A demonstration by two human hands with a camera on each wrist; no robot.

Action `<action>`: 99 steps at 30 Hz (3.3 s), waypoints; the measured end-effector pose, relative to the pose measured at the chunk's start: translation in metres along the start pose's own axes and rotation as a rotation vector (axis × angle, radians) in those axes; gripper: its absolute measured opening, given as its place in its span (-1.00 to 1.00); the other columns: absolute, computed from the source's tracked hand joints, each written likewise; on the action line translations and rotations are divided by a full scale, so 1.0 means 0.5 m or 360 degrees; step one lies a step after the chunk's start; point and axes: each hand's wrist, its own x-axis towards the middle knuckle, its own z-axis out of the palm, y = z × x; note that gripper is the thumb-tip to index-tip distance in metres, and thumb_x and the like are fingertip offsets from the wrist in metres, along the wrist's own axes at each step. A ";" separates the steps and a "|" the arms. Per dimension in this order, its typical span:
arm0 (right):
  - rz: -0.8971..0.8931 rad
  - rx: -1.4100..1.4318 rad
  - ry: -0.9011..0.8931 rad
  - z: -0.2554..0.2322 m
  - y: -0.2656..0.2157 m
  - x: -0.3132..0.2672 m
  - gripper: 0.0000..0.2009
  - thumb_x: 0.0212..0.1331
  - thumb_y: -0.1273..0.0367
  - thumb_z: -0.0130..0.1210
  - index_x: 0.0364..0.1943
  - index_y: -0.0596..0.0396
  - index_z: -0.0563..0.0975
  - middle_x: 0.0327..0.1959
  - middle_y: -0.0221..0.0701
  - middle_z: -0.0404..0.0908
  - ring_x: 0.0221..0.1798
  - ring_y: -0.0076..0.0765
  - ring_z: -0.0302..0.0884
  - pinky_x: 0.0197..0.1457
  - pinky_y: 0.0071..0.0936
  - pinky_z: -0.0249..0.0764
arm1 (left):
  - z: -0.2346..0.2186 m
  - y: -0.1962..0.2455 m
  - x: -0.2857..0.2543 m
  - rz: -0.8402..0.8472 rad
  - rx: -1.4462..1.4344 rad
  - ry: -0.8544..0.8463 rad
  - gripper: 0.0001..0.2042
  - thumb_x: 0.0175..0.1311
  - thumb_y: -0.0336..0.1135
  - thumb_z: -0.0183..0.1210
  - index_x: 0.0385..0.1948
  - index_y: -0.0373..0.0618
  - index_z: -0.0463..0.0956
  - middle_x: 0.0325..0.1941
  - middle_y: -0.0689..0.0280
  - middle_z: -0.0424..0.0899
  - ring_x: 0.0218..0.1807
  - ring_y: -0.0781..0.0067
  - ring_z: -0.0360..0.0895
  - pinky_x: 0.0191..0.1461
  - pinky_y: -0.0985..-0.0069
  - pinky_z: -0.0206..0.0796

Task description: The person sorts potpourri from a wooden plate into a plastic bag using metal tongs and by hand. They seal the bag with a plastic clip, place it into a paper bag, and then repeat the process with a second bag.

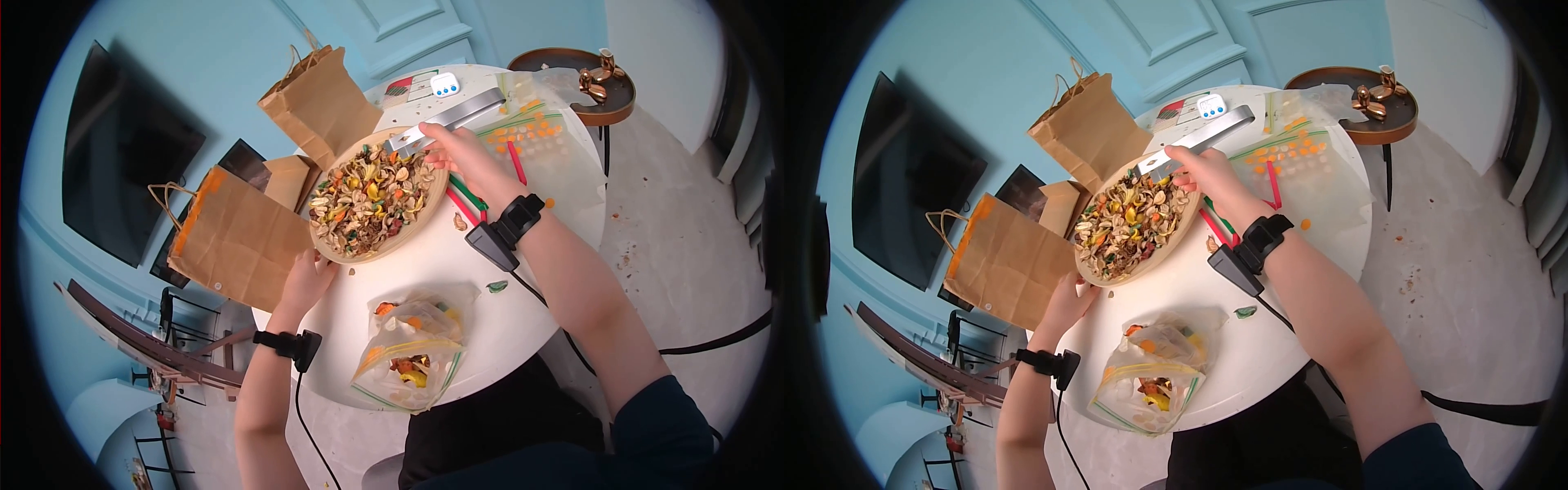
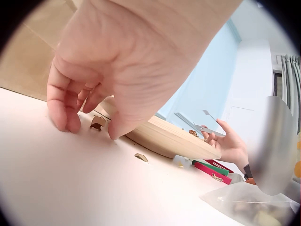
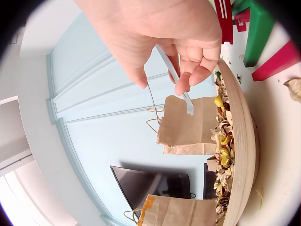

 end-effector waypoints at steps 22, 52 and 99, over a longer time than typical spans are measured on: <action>0.0028 0.0053 0.0038 0.002 -0.004 -0.006 -0.43 0.02 -0.01 0.18 -0.11 0.25 0.51 -0.23 -0.33 0.48 -0.29 -0.56 0.46 -0.23 -0.61 0.39 | 0.011 -0.024 0.004 -0.0031 -0.0224 -0.0043 -0.77 0.03 -0.38 0.23 -0.31 -0.30 0.47 -0.35 0.12 0.57 -0.28 0.17 0.54 -0.22 0.38 0.40; 0.0050 0.0030 -0.0021 -0.004 -0.006 -0.006 -0.45 0.03 0.02 0.21 -0.13 0.26 0.46 -0.25 -0.35 0.46 -0.26 -0.54 0.45 -0.14 -0.57 0.39 | -0.173 0.300 -0.203 0.0796 -0.0593 -0.0496 -0.75 0.11 -0.45 0.22 -0.15 -0.23 0.50 -0.29 0.27 0.58 -0.22 0.43 0.48 -0.06 0.50 0.33; 0.0030 0.0010 -0.0038 -0.002 -0.004 -0.006 -0.44 0.03 0.00 0.19 -0.16 0.29 0.48 -0.25 -0.31 0.45 -0.26 -0.51 0.46 -0.17 -0.57 0.40 | -0.079 0.161 -0.240 0.0607 0.0316 -0.0926 -0.74 0.14 -0.42 0.04 -0.13 -0.23 0.32 -0.28 0.04 0.44 -0.28 -0.05 0.49 -0.23 0.21 0.33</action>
